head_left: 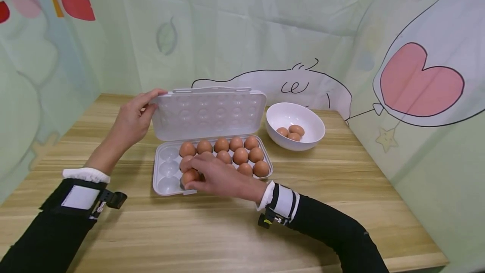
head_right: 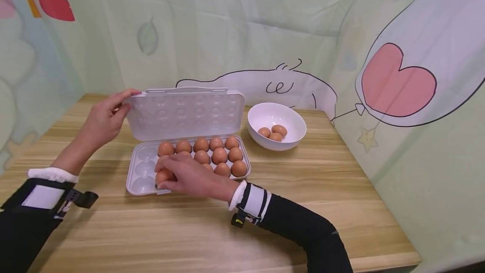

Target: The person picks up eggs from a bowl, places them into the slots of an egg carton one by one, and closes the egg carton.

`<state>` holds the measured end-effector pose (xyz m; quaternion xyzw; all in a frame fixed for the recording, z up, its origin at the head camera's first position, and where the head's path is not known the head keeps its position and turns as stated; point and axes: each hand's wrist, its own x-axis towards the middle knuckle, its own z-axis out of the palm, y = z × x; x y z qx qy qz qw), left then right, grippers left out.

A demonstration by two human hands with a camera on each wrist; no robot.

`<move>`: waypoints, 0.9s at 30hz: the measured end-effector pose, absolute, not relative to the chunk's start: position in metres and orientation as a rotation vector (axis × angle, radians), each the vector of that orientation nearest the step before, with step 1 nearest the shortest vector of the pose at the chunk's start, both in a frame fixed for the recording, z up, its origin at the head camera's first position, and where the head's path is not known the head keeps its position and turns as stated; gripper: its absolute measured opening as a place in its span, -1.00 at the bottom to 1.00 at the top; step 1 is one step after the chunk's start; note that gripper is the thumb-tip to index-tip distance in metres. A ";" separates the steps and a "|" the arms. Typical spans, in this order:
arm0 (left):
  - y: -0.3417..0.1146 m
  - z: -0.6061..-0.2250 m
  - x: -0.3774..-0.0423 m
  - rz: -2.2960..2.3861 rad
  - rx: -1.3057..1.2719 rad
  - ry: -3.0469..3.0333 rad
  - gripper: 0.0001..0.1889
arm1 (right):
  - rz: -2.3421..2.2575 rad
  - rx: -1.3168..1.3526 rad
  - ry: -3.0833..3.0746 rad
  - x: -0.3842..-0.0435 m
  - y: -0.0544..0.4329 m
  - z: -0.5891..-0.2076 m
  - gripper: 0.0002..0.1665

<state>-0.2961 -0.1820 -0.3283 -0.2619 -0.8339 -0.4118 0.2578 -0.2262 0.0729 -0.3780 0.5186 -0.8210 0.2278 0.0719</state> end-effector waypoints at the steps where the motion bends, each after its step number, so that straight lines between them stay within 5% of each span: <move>1: -0.182 -0.328 -0.296 -1.116 -0.707 -2.263 -0.60 | 0.691 1.566 -2.456 -0.226 0.072 -0.379 -0.67; 27: -0.182 -0.329 -0.298 -1.140 -0.706 -2.271 -0.60 | 0.667 1.478 -2.599 -0.227 0.072 -0.385 -0.67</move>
